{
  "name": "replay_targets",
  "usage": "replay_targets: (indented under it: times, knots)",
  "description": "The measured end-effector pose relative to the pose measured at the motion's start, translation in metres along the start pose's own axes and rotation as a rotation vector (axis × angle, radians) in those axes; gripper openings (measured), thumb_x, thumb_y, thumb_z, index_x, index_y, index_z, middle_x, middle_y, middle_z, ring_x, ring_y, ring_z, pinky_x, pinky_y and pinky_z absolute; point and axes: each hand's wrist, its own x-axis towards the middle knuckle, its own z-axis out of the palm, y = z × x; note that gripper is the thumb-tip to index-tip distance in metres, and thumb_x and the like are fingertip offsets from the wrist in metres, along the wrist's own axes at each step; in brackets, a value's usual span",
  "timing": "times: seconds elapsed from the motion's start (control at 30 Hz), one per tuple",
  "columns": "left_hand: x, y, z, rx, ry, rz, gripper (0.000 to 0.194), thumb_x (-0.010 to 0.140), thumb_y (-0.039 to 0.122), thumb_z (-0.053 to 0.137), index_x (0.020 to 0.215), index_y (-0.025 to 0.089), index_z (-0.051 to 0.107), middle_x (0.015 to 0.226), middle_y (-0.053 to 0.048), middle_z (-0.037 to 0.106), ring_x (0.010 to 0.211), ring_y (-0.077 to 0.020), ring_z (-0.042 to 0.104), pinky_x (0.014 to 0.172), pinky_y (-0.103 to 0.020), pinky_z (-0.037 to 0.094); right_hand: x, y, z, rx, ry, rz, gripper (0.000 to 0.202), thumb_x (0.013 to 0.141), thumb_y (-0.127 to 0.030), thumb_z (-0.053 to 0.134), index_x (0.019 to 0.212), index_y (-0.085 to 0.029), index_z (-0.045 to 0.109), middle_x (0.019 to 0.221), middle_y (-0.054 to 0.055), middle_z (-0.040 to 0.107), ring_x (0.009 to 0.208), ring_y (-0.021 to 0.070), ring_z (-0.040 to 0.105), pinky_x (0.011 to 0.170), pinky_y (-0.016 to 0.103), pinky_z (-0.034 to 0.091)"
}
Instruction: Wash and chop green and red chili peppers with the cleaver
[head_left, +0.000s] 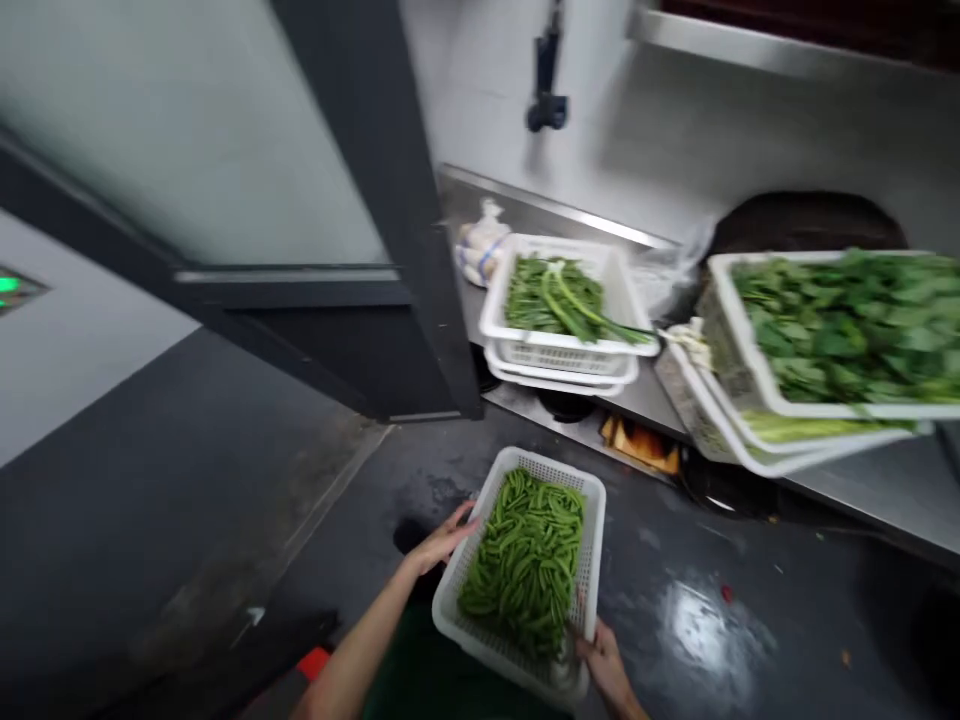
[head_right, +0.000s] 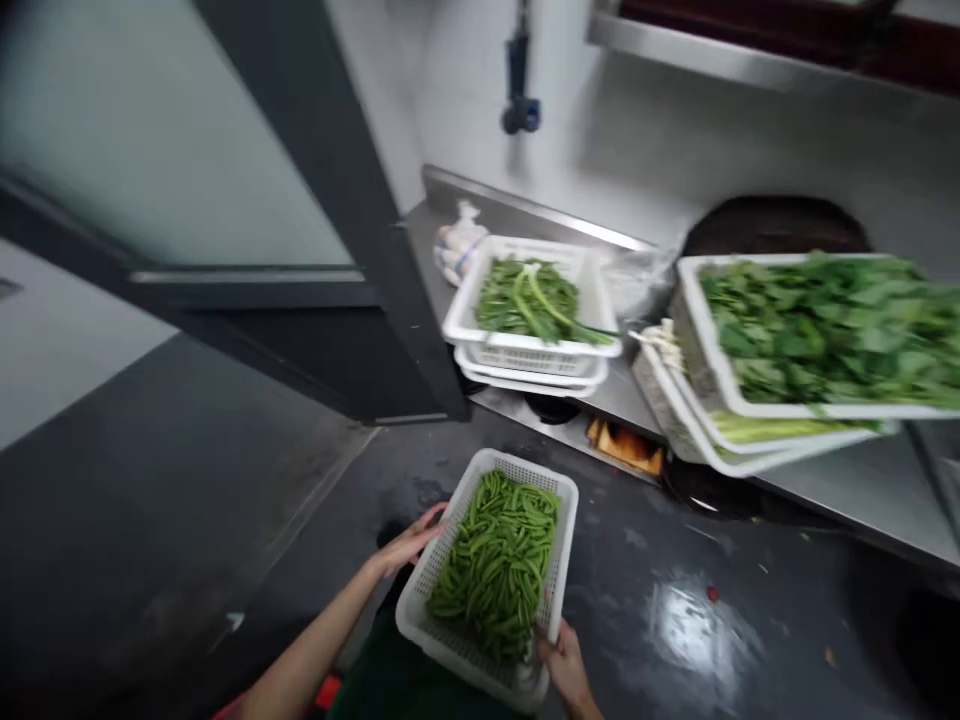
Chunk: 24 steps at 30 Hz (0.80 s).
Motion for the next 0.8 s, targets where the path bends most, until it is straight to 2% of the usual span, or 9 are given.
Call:
replay_targets:
  times: [0.07, 0.13, 0.27, 0.33, 0.43, 0.53, 0.63, 0.7, 0.8]
  knots:
    - [-0.03, -0.021, -0.057, -0.196, 0.069, 0.011, 0.09, 0.066, 0.064, 0.077, 0.143, 0.026, 0.049, 0.126, -0.011, 0.068, 0.107, -0.0278, 0.066, 0.081, -0.035, 0.054, 0.025, -0.033, 0.056, -0.044, -0.114, -0.05, 0.041, 0.05, -0.036, 0.055, 0.085, -0.028, 0.075, 0.085, 0.005, 0.074, 0.095, 0.0374, 0.066, 0.091, 0.052, 0.051]
    - [-0.066, -0.04, -0.118, -0.37, 0.199, 0.065, 0.092, 0.06, 0.055, 0.083, 0.141, 0.023, 0.052, 0.12, -0.011, 0.07, 0.101, -0.0283, 0.069, 0.084, -0.036, 0.054, 0.055, -0.077, 0.115, -0.138, -0.225, -0.105, 0.042, 0.049, -0.034, 0.054, 0.084, -0.025, 0.075, 0.081, 0.005, 0.072, 0.085, 0.0349, 0.066, 0.088, 0.05, 0.052]
    - [-0.152, -0.057, -0.234, -0.578, 0.547, 0.255, 0.091, 0.055, 0.033, 0.083, 0.14, 0.021, 0.054, 0.115, -0.009, 0.073, 0.101, -0.0294, 0.069, 0.088, -0.039, 0.055, 0.098, -0.194, 0.254, -0.301, -0.513, -0.226, 0.048, 0.053, -0.032, 0.052, 0.093, -0.02, 0.075, 0.081, 0.005, 0.071, 0.08, 0.0307, 0.064, 0.082, 0.045, 0.055]
    - [-0.197, -0.061, -0.281, -0.645, 0.721, 0.339, 0.088, 0.057, 0.029, 0.078, 0.141, 0.02, 0.053, 0.116, -0.008, 0.072, 0.106, -0.0297, 0.067, 0.091, -0.04, 0.054, 0.103, -0.25, 0.324, -0.35, -0.693, -0.301, 0.051, 0.056, -0.029, 0.051, 0.102, -0.019, 0.073, 0.088, 0.005, 0.072, 0.085, 0.0287, 0.064, 0.084, 0.041, 0.054]
    - [-0.249, -0.068, -0.333, -0.711, 0.963, 0.416, 0.084, 0.058, 0.029, 0.072, 0.139, 0.017, 0.054, 0.115, -0.008, 0.073, 0.107, -0.0297, 0.067, 0.091, -0.039, 0.055, 0.106, -0.322, 0.415, -0.455, -0.893, -0.364, 0.056, 0.064, -0.026, 0.051, 0.117, -0.017, 0.069, 0.097, 0.006, 0.073, 0.092, 0.0271, 0.065, 0.089, 0.039, 0.053]
    - [-0.272, -0.071, -0.376, -0.821, 1.139, 0.484, 0.082, 0.058, 0.03, 0.071, 0.137, 0.016, 0.056, 0.115, -0.008, 0.073, 0.104, -0.0298, 0.068, 0.089, -0.037, 0.055, 0.123, -0.38, 0.5, -0.495, -1.019, -0.475, 0.061, 0.071, -0.026, 0.055, 0.131, -0.017, 0.062, 0.118, 0.009, 0.069, 0.116, 0.0292, 0.059, 0.103, 0.042, 0.046]
    - [-0.279, -0.066, -0.431, -0.932, 1.248, 0.557, 0.082, 0.059, 0.03, 0.072, 0.138, 0.016, 0.055, 0.119, -0.01, 0.071, 0.104, -0.0309, 0.068, 0.089, -0.037, 0.055, 0.154, -0.428, 0.602, -0.456, -1.061, -0.539, 0.065, 0.069, -0.031, 0.07, 0.132, -0.02, 0.061, 0.136, 0.008, 0.061, 0.136, 0.0302, 0.044, 0.116, 0.045, 0.031]
    - [-0.286, -0.057, -0.478, -0.953, 1.301, 0.568, 0.082, 0.06, 0.031, 0.073, 0.138, 0.017, 0.054, 0.121, -0.01, 0.07, 0.106, -0.0313, 0.067, 0.09, -0.037, 0.055, 0.175, -0.456, 0.68, -0.382, -1.122, -0.416, 0.06, 0.067, -0.036, 0.075, 0.124, -0.02, 0.066, 0.131, 0.008, 0.064, 0.132, 0.0299, 0.049, 0.114, 0.046, 0.033]
    - [-0.306, -0.033, -0.561, -0.899, 1.36, 0.527, 0.078, 0.059, 0.032, 0.075, 0.134, 0.016, 0.058, 0.121, -0.01, 0.07, 0.11, -0.0313, 0.065, 0.093, -0.035, 0.054, 0.203, -0.497, 0.797, -0.315, -1.236, -0.079, 0.045, 0.065, -0.044, 0.074, 0.097, -0.012, 0.072, 0.095, 0.011, 0.074, 0.099, 0.0291, 0.067, 0.095, 0.045, 0.049]
